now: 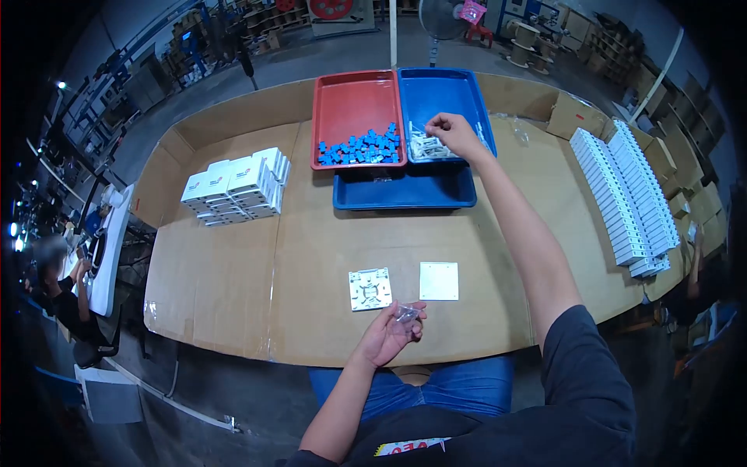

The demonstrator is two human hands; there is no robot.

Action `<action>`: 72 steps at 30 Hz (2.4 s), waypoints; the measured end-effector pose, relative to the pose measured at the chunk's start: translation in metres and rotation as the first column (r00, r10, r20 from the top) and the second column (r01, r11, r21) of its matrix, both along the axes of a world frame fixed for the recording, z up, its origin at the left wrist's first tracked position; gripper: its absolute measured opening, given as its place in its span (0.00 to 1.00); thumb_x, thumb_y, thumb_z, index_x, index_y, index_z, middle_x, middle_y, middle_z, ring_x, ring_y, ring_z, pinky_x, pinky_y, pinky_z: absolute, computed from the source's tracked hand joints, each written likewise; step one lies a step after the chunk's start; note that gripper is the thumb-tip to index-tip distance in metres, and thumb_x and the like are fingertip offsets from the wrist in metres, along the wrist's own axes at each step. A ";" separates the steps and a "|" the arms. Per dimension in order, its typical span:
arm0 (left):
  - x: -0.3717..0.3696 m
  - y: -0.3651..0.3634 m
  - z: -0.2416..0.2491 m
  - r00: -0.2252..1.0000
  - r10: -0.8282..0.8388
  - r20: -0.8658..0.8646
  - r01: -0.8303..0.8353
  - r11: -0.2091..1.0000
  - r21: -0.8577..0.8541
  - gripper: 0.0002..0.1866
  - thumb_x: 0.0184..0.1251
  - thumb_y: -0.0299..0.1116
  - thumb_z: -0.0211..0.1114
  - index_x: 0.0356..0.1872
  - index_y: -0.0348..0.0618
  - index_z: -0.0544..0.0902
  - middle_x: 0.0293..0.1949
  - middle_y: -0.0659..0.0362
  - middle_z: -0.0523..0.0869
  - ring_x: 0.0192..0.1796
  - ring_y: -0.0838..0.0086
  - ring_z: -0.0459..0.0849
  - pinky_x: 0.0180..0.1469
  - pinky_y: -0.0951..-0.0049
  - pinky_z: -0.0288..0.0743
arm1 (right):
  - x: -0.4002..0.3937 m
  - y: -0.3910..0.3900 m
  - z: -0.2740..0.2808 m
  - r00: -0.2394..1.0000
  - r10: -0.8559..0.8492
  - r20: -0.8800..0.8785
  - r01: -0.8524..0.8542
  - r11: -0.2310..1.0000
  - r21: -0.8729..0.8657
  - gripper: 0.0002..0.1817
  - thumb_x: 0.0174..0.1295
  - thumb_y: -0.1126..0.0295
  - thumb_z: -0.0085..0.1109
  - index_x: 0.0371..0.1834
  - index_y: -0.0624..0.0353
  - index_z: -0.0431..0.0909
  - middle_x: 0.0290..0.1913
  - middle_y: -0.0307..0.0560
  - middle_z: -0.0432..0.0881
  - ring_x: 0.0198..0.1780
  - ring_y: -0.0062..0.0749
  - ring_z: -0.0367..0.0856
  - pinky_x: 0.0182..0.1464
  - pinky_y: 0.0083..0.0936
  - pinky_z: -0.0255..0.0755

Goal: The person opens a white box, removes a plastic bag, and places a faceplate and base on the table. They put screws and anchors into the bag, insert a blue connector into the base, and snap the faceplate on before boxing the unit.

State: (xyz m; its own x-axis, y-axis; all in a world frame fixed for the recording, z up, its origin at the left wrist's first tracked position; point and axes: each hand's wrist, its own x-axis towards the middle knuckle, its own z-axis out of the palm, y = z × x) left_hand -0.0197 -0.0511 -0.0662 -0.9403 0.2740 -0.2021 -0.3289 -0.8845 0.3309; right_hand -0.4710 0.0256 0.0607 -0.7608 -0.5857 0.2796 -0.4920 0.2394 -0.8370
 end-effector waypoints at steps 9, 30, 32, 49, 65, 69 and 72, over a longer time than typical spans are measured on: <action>0.000 0.001 0.000 0.999 0.028 0.017 -0.028 0.999 0.040 0.32 0.89 0.51 0.47 0.71 0.27 0.74 0.51 0.52 0.87 0.44 0.68 0.83 0.55 0.65 0.78 | 0.132 0.037 0.050 0.927 0.117 0.356 0.062 0.889 -0.453 0.11 0.71 0.74 0.70 0.54 0.62 0.89 0.34 0.33 0.82 0.30 0.12 0.66 0.31 0.16 0.61; 0.000 0.001 -0.006 0.999 0.038 0.009 -0.038 0.999 0.017 0.30 0.90 0.54 0.46 0.68 0.35 0.79 0.51 0.52 0.89 0.45 0.70 0.85 0.54 0.68 0.80 | 0.304 0.094 -0.036 0.853 0.187 0.487 -0.186 0.981 -0.052 0.07 0.64 0.74 0.75 0.43 0.61 0.90 0.34 0.34 0.87 0.33 0.14 0.77 0.36 0.18 0.70; -0.001 0.002 -0.002 0.999 0.049 -0.009 -0.049 0.999 -0.017 0.29 0.90 0.54 0.46 0.67 0.37 0.79 0.52 0.52 0.89 0.45 0.70 0.85 0.54 0.68 0.81 | 0.305 0.092 -0.036 0.877 0.229 0.422 -0.265 0.964 0.028 0.07 0.62 0.74 0.75 0.43 0.60 0.90 0.33 0.34 0.87 0.32 0.16 0.77 0.36 0.19 0.70; -0.001 0.002 0.004 0.997 0.070 -0.044 -0.071 0.997 -0.037 0.24 0.88 0.52 0.51 0.63 0.42 0.80 0.51 0.51 0.89 0.48 0.67 0.88 0.52 0.65 0.82 | 0.301 0.071 -0.021 0.724 0.508 0.466 -0.643 0.741 0.192 0.18 0.82 0.63 0.53 0.49 0.68 0.88 0.61 0.51 0.85 0.53 0.36 0.86 0.55 0.31 0.80; 0.003 0.002 -0.010 0.992 0.100 -0.071 -0.104 0.993 -0.055 0.22 0.87 0.51 0.53 0.62 0.43 0.81 0.51 0.56 0.88 0.50 0.67 0.87 0.55 0.63 0.81 | 0.308 0.061 -0.038 0.693 0.493 0.526 -0.660 0.728 0.187 0.24 0.85 0.59 0.49 0.46 0.72 0.87 0.64 0.53 0.83 0.55 0.40 0.85 0.60 0.34 0.78; 0.001 -0.002 -0.010 0.994 0.065 -0.094 -0.065 0.998 -0.004 0.23 0.87 0.52 0.52 0.66 0.45 0.78 0.54 0.56 0.87 0.51 0.66 0.85 0.58 0.60 0.79 | 0.305 0.065 -0.035 0.659 0.469 0.588 -0.634 0.767 0.098 0.24 0.85 0.58 0.48 0.51 0.71 0.85 0.60 0.51 0.83 0.52 0.39 0.85 0.58 0.33 0.78; 0.002 0.000 -0.011 0.994 0.080 -0.078 -0.085 0.994 -0.064 0.21 0.87 0.50 0.54 0.65 0.46 0.79 0.52 0.58 0.87 0.50 0.68 0.86 0.56 0.64 0.80 | 0.309 0.065 -0.041 0.676 0.511 0.531 -0.674 0.720 0.166 0.24 0.86 0.58 0.48 0.54 0.70 0.85 0.58 0.50 0.83 0.52 0.39 0.84 0.58 0.34 0.78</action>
